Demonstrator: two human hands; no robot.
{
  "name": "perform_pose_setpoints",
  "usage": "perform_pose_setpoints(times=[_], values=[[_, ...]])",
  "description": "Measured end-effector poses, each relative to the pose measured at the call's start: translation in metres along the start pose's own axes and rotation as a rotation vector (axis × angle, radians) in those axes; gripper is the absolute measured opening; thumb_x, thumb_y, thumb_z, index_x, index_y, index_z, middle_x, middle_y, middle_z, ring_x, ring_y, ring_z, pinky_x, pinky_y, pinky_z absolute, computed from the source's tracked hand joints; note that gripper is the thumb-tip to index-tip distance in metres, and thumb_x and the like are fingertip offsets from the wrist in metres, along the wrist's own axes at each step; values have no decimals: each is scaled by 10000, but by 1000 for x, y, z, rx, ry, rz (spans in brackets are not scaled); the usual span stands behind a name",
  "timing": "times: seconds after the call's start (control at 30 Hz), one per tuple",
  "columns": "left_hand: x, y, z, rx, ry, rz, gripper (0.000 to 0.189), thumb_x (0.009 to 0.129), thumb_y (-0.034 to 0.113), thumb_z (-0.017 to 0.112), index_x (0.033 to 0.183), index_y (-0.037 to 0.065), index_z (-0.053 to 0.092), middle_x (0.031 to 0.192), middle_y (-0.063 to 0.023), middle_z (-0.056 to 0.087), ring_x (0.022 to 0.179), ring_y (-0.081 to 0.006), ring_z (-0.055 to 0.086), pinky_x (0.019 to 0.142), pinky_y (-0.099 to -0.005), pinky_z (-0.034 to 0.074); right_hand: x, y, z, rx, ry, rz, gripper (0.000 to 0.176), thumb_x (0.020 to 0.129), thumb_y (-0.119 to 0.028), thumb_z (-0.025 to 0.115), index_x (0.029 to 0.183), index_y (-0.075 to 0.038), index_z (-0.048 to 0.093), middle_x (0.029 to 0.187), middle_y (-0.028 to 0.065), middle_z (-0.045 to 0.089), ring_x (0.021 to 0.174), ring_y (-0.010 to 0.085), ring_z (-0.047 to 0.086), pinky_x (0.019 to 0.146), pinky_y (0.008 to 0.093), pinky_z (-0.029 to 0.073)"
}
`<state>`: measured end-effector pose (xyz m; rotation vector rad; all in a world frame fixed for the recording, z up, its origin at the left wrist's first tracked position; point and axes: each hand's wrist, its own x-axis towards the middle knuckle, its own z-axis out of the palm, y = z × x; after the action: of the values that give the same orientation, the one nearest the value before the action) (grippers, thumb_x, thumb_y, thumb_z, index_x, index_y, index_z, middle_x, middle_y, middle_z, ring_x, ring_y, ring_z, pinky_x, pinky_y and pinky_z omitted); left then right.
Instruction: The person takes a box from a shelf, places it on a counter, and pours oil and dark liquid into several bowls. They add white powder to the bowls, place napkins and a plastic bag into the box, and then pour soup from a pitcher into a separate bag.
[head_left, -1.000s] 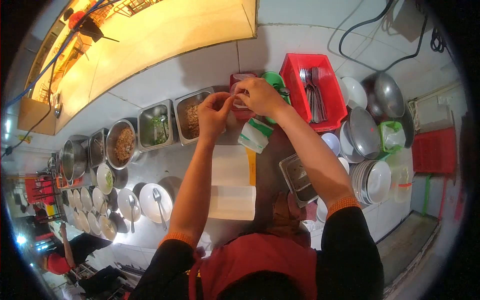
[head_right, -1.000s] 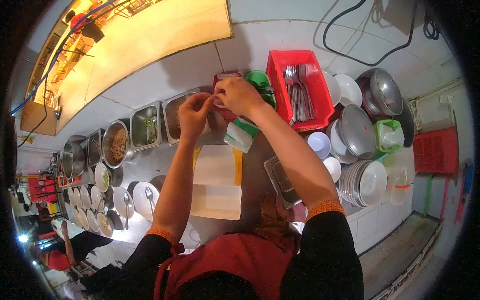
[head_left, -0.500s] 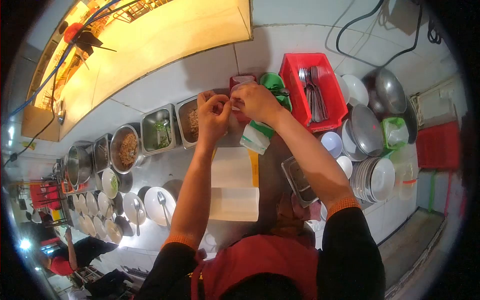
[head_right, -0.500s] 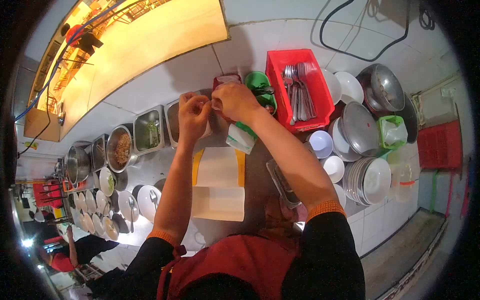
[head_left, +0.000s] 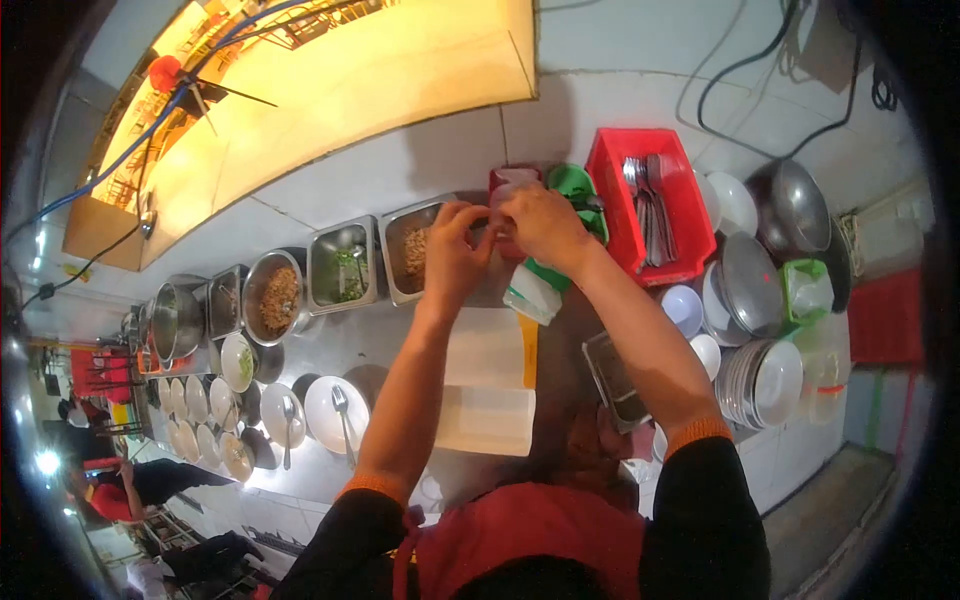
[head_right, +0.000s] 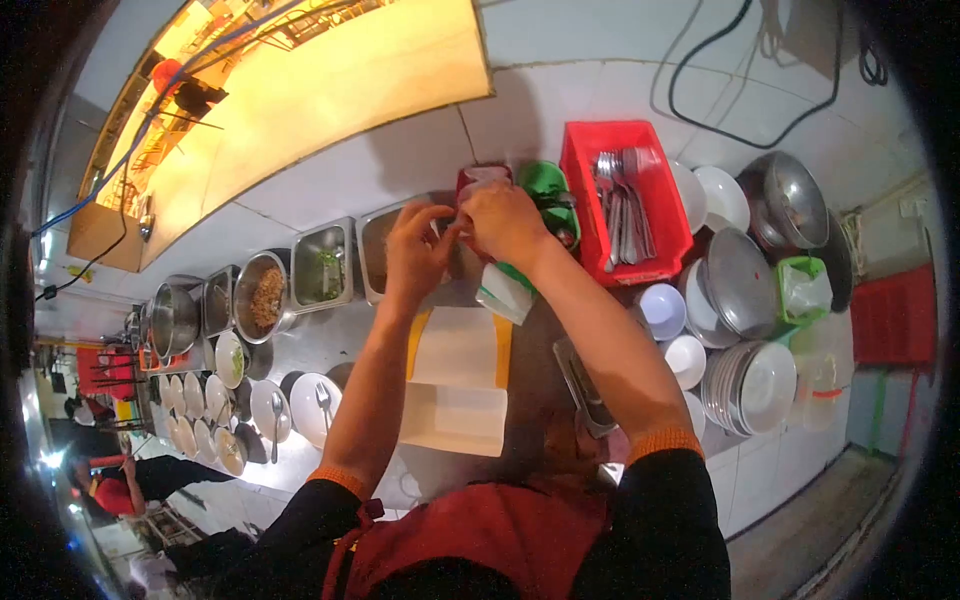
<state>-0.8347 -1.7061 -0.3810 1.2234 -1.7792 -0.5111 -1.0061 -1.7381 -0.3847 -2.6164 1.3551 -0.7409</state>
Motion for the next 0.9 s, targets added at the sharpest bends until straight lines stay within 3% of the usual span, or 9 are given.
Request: perform_pose_setpoints(times=[0.23,0.4,0.5,0.57,0.63,0.7,0.77,0.9], values=[[-1,-9,5,-62,32,-31,114,801,48,739,913,43,723,938,-91,632,628,-144,569,580,-258,469,2,-5,-2,19,-19,24,114,774,-221,695,775,-107,696,840,101,686,907,309,658,788,441,522],[-1,-12,2,-112,49,-119,94,805,54,752,885,28,710,908,-61,622,633,-106,546,573,-235,441,3,-10,-3,262,135,32,166,814,-216,670,749,-65,648,834,115,663,905,341,641,770,454,511],[-7,-15,2,-99,89,-135,125,816,59,758,911,15,688,846,-37,630,635,-65,528,561,-214,416,2,-9,-1,280,44,115,177,815,-213,666,753,-48,646,833,134,656,874,354,641,756,462,513],[-10,-15,-1,-154,29,-330,154,838,63,752,950,8,661,764,-15,632,621,-41,517,551,-204,406,1,-9,-3,279,52,132,186,816,-213,664,746,-41,643,823,140,654,855,355,644,748,464,514],[-14,-23,0,-226,12,-327,159,846,62,748,962,12,651,739,-6,627,608,-36,513,539,-204,402,0,-8,-4,279,63,148,195,817,-213,662,739,-35,640,814,147,653,837,357,647,740,466,514],[-16,-28,1,-295,-4,-322,164,854,61,744,973,16,641,713,4,623,595,-30,508,527,-205,397,0,-7,-4,311,17,187,155,813,-179,638,833,-27,665,863,167,663,882,370,621,807,444,490],[-16,-30,2,-241,27,-223,149,863,62,740,971,23,645,701,10,614,587,-31,511,521,-205,396,1,-6,-3,323,46,178,171,817,-201,655,806,-31,669,859,160,669,869,360,641,778,452,504],[-12,-19,3,-192,54,-213,126,866,57,733,963,30,658,717,10,622,607,-24,516,533,-200,402,1,-11,-9,316,34,200,190,821,-227,682,794,-38,685,860,153,681,863,349,662,756,458,519]])
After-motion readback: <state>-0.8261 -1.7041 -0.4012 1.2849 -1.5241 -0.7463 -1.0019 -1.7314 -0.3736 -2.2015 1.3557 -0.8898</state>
